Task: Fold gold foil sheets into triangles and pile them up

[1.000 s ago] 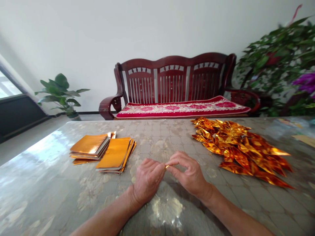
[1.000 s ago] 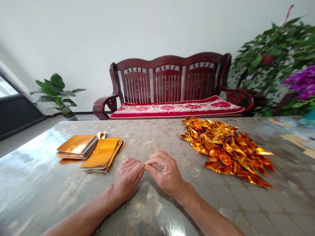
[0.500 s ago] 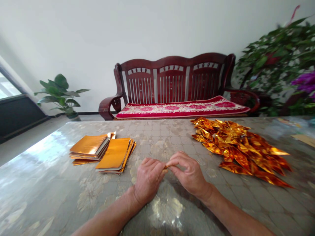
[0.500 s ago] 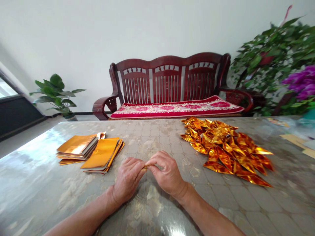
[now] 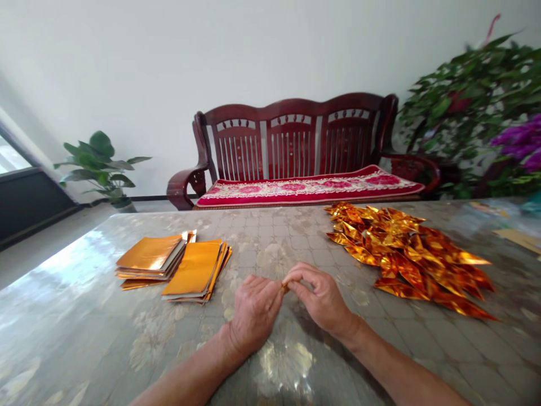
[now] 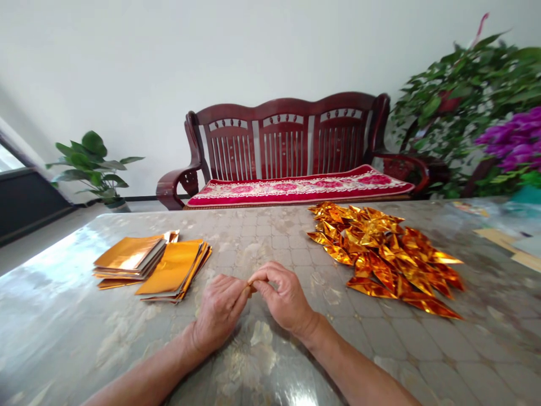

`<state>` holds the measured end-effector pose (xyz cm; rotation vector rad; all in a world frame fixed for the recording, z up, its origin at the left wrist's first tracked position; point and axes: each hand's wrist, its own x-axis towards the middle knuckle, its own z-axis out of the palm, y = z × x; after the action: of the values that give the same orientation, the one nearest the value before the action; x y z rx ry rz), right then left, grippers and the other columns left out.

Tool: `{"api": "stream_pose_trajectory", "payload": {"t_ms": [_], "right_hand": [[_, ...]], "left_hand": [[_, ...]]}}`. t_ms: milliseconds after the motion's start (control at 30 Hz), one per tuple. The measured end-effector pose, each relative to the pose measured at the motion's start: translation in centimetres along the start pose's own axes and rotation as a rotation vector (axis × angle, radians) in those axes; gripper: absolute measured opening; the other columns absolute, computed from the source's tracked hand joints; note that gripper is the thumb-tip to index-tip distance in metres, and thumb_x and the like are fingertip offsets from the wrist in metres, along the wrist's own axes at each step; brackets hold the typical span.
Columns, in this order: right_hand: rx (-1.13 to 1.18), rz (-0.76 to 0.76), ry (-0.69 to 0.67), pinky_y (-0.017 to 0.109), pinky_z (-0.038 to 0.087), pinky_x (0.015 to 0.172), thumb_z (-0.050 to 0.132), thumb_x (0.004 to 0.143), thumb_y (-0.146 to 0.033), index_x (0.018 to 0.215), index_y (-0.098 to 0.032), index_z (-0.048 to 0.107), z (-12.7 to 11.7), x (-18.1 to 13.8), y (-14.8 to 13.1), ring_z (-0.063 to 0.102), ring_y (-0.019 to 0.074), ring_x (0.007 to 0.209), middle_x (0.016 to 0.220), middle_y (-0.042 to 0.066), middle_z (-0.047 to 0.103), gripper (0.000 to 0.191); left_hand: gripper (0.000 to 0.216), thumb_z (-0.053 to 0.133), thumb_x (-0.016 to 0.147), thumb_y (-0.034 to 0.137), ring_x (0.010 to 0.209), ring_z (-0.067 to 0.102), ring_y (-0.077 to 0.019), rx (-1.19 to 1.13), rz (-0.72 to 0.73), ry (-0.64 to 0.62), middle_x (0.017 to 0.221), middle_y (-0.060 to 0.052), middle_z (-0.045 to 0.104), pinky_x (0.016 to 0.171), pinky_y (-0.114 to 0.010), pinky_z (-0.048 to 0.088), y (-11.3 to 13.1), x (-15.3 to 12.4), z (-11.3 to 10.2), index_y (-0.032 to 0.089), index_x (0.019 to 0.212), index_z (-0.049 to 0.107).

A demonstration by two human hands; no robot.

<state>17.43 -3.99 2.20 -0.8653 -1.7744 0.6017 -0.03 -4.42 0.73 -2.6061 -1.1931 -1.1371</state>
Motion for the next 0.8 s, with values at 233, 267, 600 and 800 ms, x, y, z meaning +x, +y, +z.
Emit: {"api": "stream_pose_trajectory", "payload": {"t_ms": [233,267,600,800], "right_hand": [[-0.323,-0.189,0.105,0.039,0.053,0.087,0.054,0.090,-0.014,0.115,-0.024,0.065,0.2,-1.2,0.8,0.064,0.0224,0.098,0.103,0.008,0.069,0.028],[-0.355,-0.238,0.065,0.039,0.054,0.086,0.054,0.089,-0.011,0.117,-0.024,0.064,0.4,-1.5,0.5,0.063,0.0226,0.098,0.104,0.008,0.069,0.032],[-0.671,-0.387,-0.109,0.048,0.051,0.097,0.061,0.089,-0.021,0.132,-0.019,0.056,3.1,-2.0,0.3,0.057,0.0292,0.117,0.120,0.012,0.067,0.043],[-0.580,-0.364,0.062,0.041,0.053,0.089,0.051,0.093,-0.013,0.116,-0.024,0.069,2.4,-1.4,0.8,0.063,0.0238,0.100,0.100,0.008,0.073,0.031]], "left_hand": [[0.038,0.048,0.097,0.032,0.066,0.055,-0.0135,-0.416,-0.480,0.071,0.065,0.000,0.059,0.062,-0.025,0.040,-0.9,0.7,1.3,0.018,0.064,0.062],[0.037,0.052,0.094,0.034,0.068,0.055,-0.0142,-0.467,-0.545,0.113,0.065,0.001,0.059,0.063,-0.025,0.040,-1.1,0.8,1.6,0.017,0.062,0.062],[0.051,0.086,0.059,0.037,0.063,0.061,-0.0122,-1.389,-1.166,0.318,0.075,0.000,0.069,0.060,-0.023,0.048,-1.0,1.1,2.4,0.016,0.102,0.068],[0.053,0.086,0.065,0.033,0.069,0.067,-0.0121,-1.536,-1.169,0.279,0.078,-0.001,0.069,0.063,-0.021,0.053,0.1,1.6,1.6,0.017,0.111,0.064]]}}
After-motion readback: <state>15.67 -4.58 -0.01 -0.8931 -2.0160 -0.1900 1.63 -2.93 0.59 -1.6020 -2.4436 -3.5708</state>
